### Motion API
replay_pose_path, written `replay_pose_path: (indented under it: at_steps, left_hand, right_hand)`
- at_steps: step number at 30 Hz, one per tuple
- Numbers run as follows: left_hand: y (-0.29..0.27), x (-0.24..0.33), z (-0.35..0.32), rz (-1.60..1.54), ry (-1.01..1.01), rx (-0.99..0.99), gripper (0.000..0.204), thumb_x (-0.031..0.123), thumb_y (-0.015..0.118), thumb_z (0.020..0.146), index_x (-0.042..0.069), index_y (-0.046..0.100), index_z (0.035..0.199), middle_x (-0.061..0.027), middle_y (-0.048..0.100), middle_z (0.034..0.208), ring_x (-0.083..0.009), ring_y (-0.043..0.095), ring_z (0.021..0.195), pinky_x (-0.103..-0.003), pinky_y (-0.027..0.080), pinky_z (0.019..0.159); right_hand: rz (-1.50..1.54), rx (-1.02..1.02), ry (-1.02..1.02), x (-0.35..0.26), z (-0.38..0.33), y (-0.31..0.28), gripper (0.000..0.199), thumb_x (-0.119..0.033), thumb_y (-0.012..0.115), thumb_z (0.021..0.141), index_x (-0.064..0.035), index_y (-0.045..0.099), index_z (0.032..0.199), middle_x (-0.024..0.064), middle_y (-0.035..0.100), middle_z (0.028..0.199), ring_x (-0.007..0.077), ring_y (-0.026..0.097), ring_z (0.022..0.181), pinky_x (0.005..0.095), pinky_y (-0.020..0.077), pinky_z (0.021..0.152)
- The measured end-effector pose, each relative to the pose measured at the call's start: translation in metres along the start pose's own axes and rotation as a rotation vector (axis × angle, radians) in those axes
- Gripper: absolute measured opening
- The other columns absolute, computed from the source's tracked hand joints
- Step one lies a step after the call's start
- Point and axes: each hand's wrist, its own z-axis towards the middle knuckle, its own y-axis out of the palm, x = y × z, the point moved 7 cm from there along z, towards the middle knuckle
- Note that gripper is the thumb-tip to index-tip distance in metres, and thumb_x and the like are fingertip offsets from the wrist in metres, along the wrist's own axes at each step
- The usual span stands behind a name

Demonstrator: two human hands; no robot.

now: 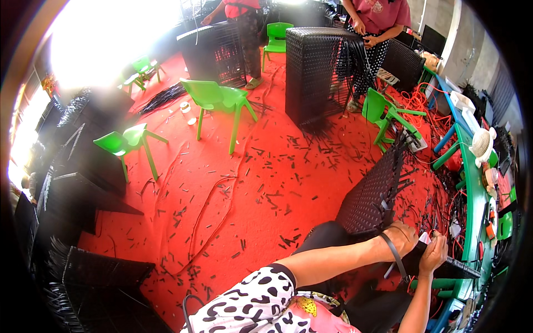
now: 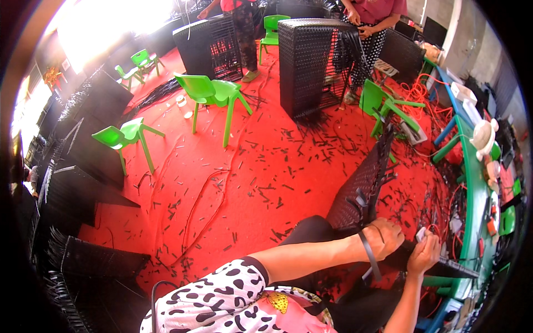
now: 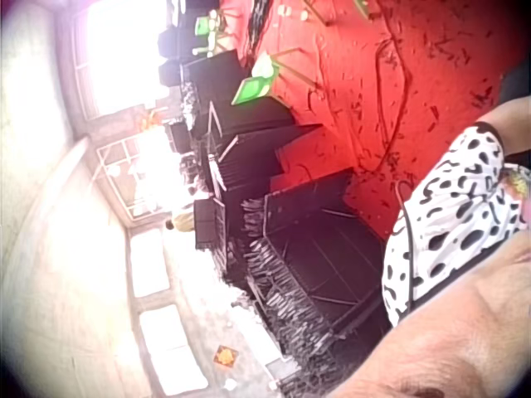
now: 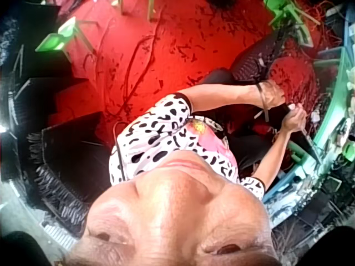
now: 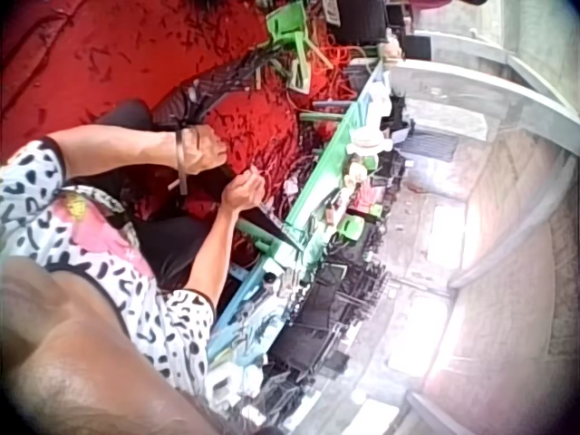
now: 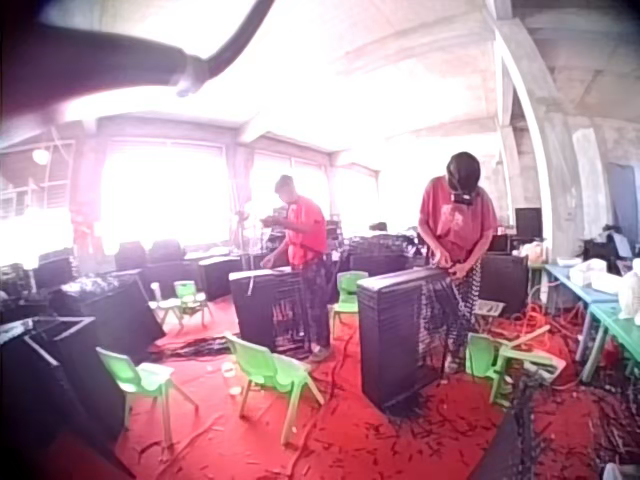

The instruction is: The person attaches black plastic strips to a wicker furniture frame using a nail gun, trims the ends with wire cutters, and hammers them into place.

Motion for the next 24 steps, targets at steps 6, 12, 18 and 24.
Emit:
replay_pose_path:
  at_steps: [6, 12, 18, 24]
  left_hand:
    - [0.000, 0.001, 0.001, -0.032, -0.013, -0.014, 0.007, 0.014, 0.054, 0.066, 0.008, 0.051, 0.068, -0.0092, 0.048, 0.065, -0.0237, 0.052, 0.058, -0.033, 0.040, 0.055]
    - [0.007, 0.000, 0.000, -0.032, -0.009, -0.057, 0.007, 0.013, 0.055, 0.065, 0.008, 0.053, 0.069, -0.0090, 0.049, 0.066, -0.0235, 0.053, 0.060, -0.033, 0.041, 0.055]
    - [0.007, -0.001, 0.000, -0.037, -0.019, -0.042, 0.007, 0.013, 0.055, 0.064, 0.008, 0.053, 0.068, -0.0088, 0.050, 0.066, -0.0232, 0.053, 0.060, -0.033, 0.040, 0.054]
    - [-0.003, -0.001, 0.004, 0.023, 0.003, -0.014, 0.006, 0.014, 0.053, 0.066, 0.009, 0.051, 0.067, -0.0077, 0.047, 0.064, -0.0220, 0.051, 0.057, -0.031, 0.039, 0.051]
  right_hand:
    - [0.004, -0.004, -0.002, 0.000, 0.000, -0.002, 0.019, -0.009, 0.042, 0.089, 0.0002, 0.058, 0.094, 0.0158, 0.056, 0.083, 0.0354, 0.055, 0.075, 0.0432, 0.0424, 0.065]
    - [-0.017, -0.026, 0.011, 0.005, -0.003, 0.002, 0.020, -0.010, 0.041, 0.088, -0.0003, 0.058, 0.094, 0.0153, 0.056, 0.083, 0.0348, 0.055, 0.075, 0.0429, 0.0420, 0.065]
    - [-0.022, -0.028, 0.020, 0.005, -0.002, 0.001, 0.020, -0.010, 0.042, 0.088, -0.0001, 0.058, 0.094, 0.0146, 0.056, 0.082, 0.0337, 0.055, 0.074, 0.0420, 0.0421, 0.064]
    - [-0.013, -0.020, 0.007, 0.002, 0.001, 0.002, 0.019, -0.010, 0.043, 0.088, 0.0000, 0.058, 0.093, 0.0142, 0.056, 0.082, 0.0329, 0.055, 0.073, 0.0413, 0.0423, 0.063]
